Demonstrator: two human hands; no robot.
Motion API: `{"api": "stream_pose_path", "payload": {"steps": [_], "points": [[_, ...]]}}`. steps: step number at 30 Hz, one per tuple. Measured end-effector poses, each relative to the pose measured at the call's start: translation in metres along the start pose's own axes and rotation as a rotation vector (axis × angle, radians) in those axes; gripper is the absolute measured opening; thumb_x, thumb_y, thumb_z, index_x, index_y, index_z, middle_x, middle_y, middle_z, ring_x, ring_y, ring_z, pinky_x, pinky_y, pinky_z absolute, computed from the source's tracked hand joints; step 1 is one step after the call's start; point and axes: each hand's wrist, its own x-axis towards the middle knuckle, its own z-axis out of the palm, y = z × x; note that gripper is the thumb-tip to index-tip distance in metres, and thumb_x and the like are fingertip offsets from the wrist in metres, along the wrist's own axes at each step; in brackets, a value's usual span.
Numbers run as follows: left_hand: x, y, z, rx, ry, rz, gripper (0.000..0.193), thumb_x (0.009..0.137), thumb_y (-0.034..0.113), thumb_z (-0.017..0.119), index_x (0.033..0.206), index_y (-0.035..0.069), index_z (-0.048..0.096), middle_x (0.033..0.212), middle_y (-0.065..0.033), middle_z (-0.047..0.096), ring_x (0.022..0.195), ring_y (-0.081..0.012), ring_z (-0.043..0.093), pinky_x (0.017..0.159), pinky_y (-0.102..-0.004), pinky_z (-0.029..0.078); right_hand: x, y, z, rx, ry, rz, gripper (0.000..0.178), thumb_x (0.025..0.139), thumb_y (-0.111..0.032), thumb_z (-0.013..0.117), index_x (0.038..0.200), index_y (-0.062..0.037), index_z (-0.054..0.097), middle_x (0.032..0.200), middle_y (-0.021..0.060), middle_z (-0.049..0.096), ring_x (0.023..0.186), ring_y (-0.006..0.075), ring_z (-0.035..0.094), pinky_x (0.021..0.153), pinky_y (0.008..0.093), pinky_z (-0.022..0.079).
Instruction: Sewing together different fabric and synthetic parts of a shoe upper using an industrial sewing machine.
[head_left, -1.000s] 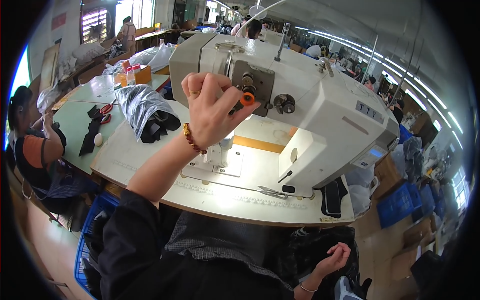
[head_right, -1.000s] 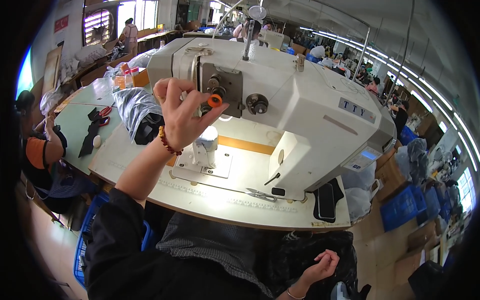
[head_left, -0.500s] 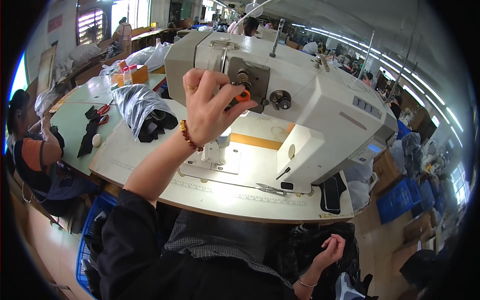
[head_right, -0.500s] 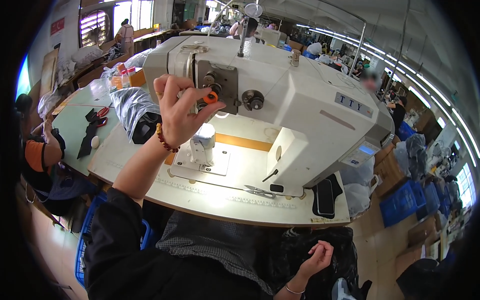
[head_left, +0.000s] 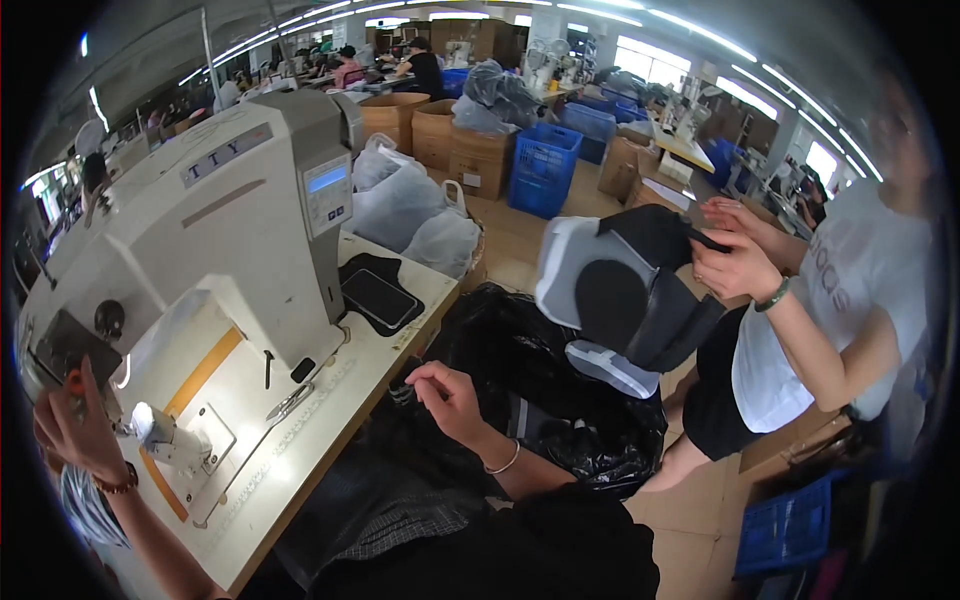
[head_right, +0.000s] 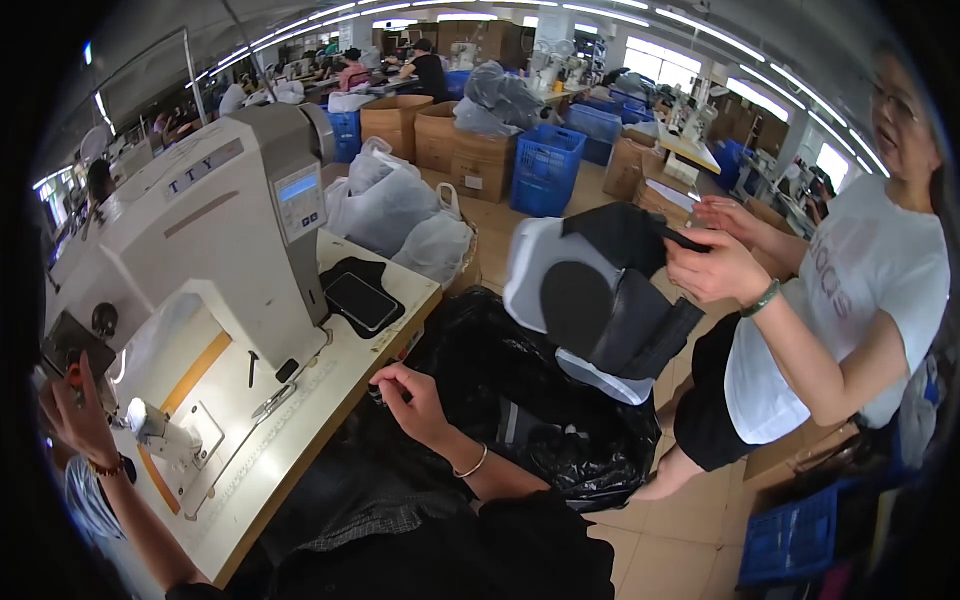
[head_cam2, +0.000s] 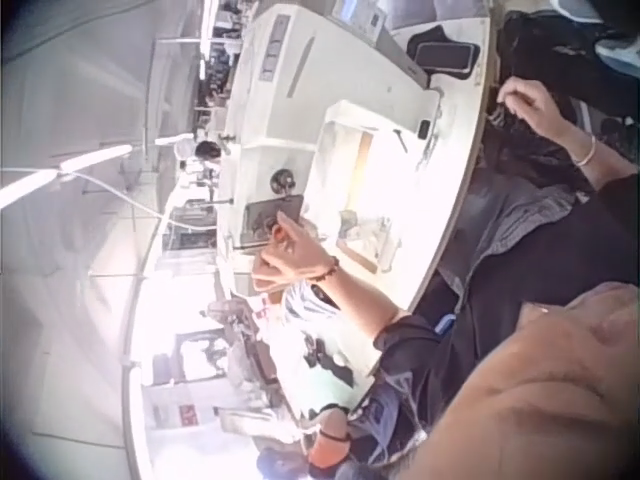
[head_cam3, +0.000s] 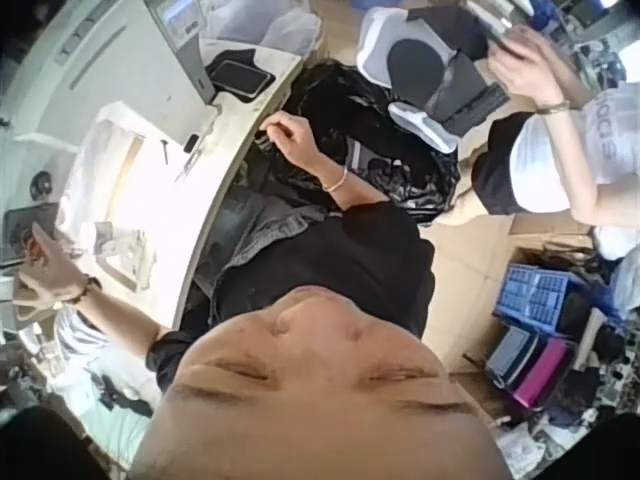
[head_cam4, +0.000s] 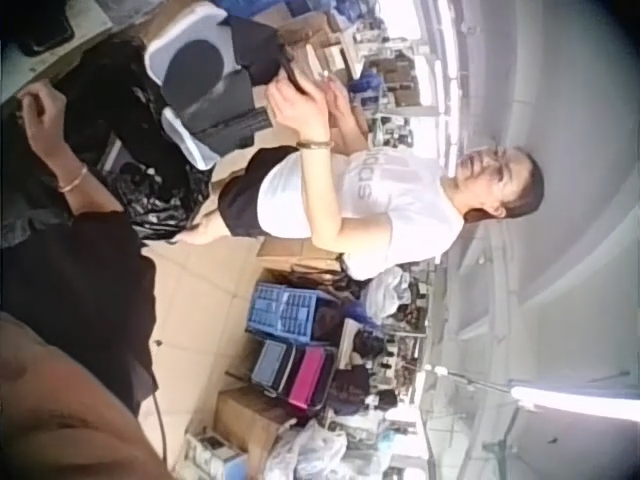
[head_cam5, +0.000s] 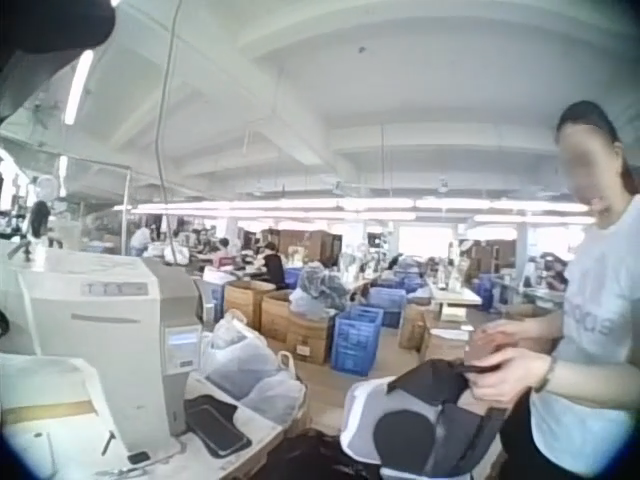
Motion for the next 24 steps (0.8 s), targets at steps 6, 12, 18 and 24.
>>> {"api": "stream_pose_path", "payload": {"steps": [6, 12, 18, 24], "points": [[-0.010, -0.009, 0.002, 0.015, -0.063, -0.041, 0.031, 0.074, 0.031, 0.089, 0.077, 0.008, 0.068, 0.087, 0.0004, 0.063, 0.079, -0.0180, 0.058, 0.072, -0.0333, 0.048, -0.001, -0.002, 0.005, 0.032, -0.009, -0.030, 0.010, 0.096, -0.002, 0.056, 0.098, 0.0008, 0.066, 0.071, -0.0008, 0.058, 0.062, 0.0020, 0.050, 0.056, 0.0181, 0.039], [-0.008, -0.008, 0.003, -0.033, 0.031, 0.001, 0.031, 0.074, 0.032, 0.088, 0.093, 0.011, 0.073, 0.095, 0.0011, 0.067, 0.086, -0.0179, 0.060, 0.077, -0.0334, 0.047, -0.005, 0.002, 0.000, 0.039, -0.031, -0.019, 0.013, 0.099, -0.005, 0.052, 0.101, 0.0005, 0.064, 0.071, 0.0008, 0.057, 0.062, 0.0043, 0.050, 0.055, 0.0197, 0.039], [-0.009, 0.012, -0.015, -0.112, 0.036, -0.029, 0.033, 0.076, 0.023, 0.086, 0.103, 0.012, 0.072, 0.101, -0.0021, 0.067, 0.096, -0.0214, 0.060, 0.090, -0.0394, 0.041, -0.033, 0.013, -0.004, 0.583, 0.151, 0.351, 0.040, 0.096, -0.008, 0.049, 0.134, -0.0089, 0.036, 0.109, 0.0118, 0.051, 0.073, 0.0200, 0.057, 0.063, 0.0302, 0.049], [-0.044, 0.051, -0.054, -0.308, -0.099, 0.057, 0.035, 0.068, 0.014, 0.083, 0.100, 0.011, 0.070, 0.105, -0.0090, 0.061, 0.101, -0.0296, 0.055, 0.098, -0.0503, 0.036, -0.114, 0.017, -0.049, 0.778, 0.569, 0.673, 0.020, 0.099, -0.029, 0.056, 0.109, -0.0134, 0.049, 0.099, 0.0026, 0.050, 0.083, 0.0182, 0.053, 0.076, 0.0364, 0.045]]}}
